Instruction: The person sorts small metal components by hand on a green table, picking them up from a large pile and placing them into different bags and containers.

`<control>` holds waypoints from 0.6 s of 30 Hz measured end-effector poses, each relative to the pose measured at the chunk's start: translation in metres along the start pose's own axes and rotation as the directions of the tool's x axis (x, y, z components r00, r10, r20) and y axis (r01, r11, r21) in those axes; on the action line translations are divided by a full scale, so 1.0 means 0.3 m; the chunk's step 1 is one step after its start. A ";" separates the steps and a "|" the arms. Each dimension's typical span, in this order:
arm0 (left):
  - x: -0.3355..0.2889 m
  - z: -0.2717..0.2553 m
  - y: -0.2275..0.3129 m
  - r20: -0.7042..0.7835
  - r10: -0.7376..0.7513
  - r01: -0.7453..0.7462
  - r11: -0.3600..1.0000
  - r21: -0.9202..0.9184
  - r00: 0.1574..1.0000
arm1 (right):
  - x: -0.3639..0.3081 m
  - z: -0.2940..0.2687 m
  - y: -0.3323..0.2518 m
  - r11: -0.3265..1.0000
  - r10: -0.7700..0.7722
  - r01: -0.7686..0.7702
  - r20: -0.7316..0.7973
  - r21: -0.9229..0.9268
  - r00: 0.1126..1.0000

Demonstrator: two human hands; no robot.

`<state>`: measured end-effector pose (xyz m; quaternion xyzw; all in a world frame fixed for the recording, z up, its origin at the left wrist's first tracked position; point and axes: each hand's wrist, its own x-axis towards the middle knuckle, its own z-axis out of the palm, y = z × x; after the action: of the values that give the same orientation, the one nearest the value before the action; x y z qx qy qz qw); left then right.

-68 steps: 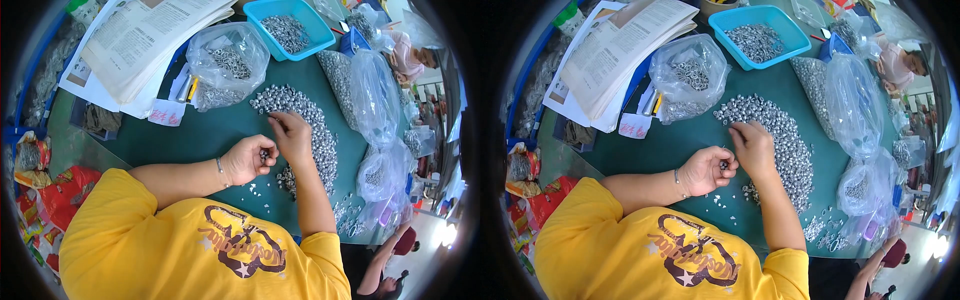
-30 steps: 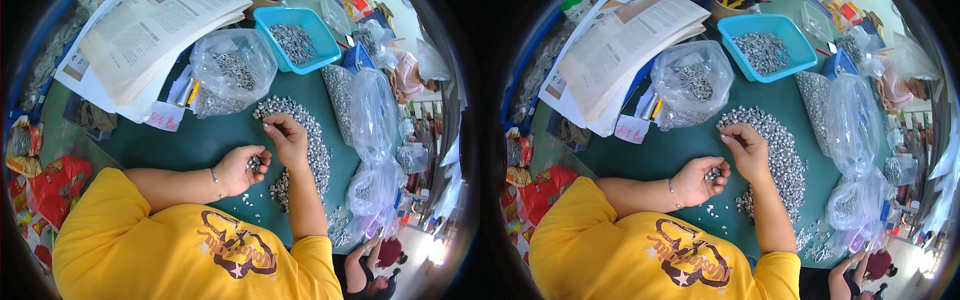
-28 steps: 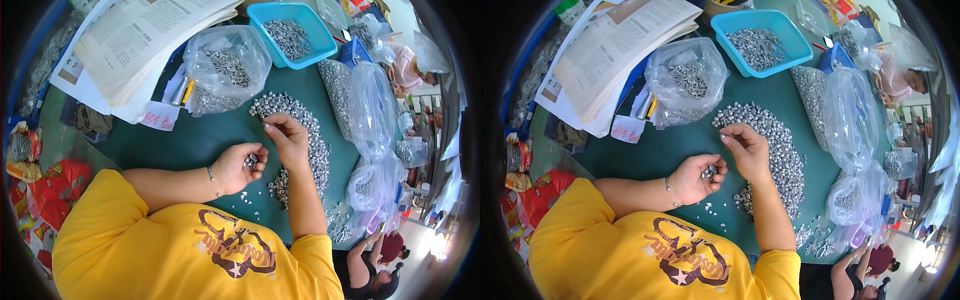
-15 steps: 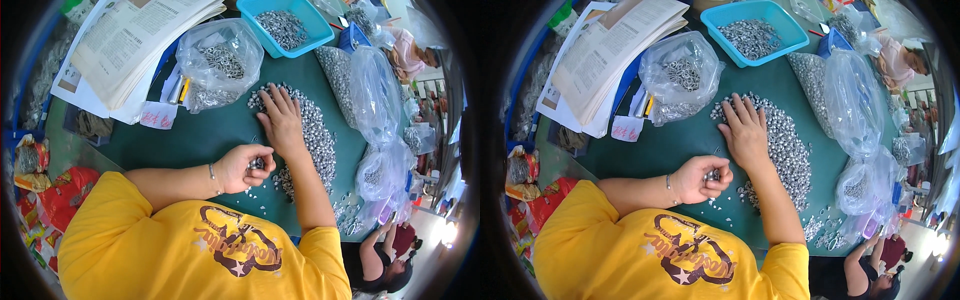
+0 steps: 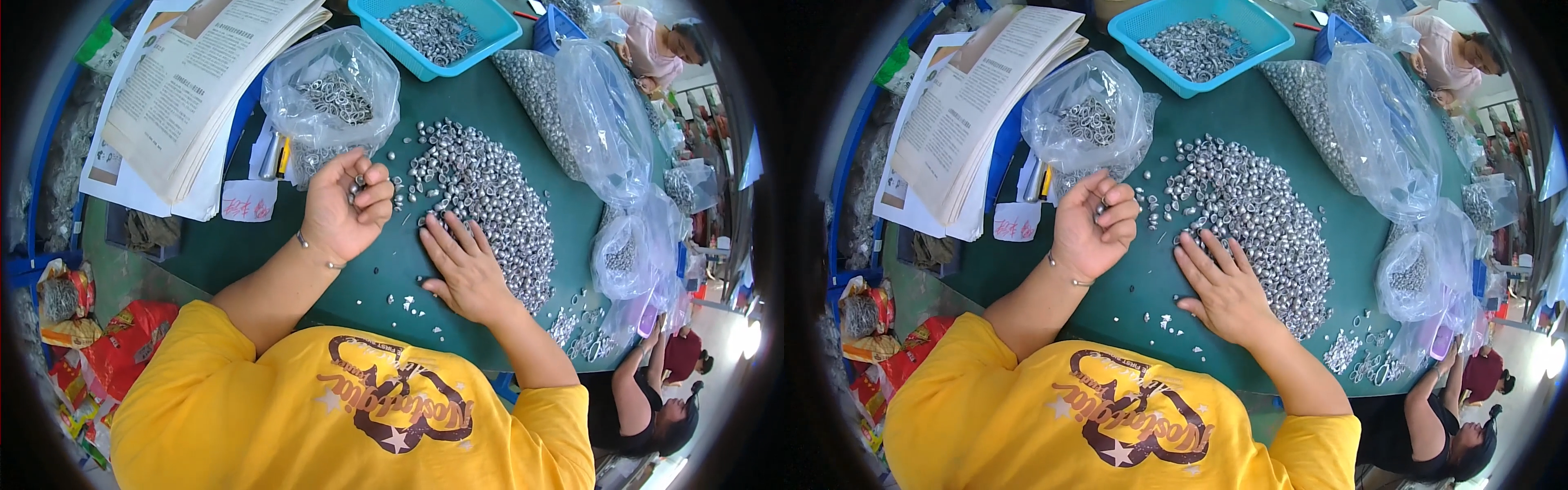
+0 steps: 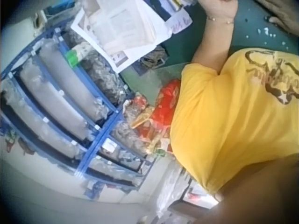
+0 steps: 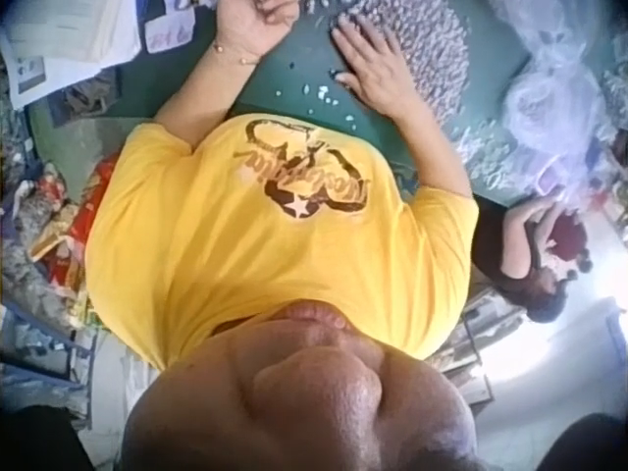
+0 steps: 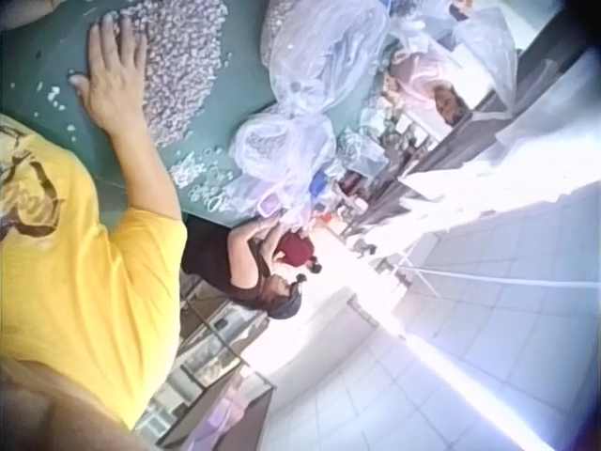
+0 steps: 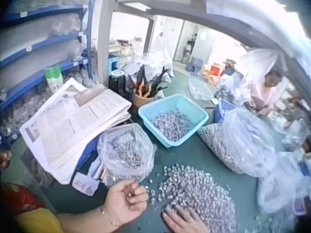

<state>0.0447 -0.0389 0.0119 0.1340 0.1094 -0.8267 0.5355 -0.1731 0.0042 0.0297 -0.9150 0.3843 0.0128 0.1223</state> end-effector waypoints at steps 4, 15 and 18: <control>0.010 -0.007 0.015 0.038 0.021 -0.021 1.000 -0.023 0.999 | -0.052 -0.022 0.000 0.982 -0.140 0.145 -0.049 0.119 0.989; 0.033 -0.008 0.035 -0.025 0.126 -0.126 0.992 0.023 0.992 | 0.240 -0.003 0.084 0.974 0.166 -0.072 -0.459 0.217 0.873; 0.028 -0.002 0.034 -0.016 0.111 -0.111 0.994 0.003 0.994 | 0.219 -0.008 0.081 0.928 0.233 -0.058 -0.453 0.368 0.860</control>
<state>0.0509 -0.0499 0.0081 0.1471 0.1055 -0.7947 0.5794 -0.1442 -0.0587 0.0190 -0.8206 0.4678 -0.2767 0.1767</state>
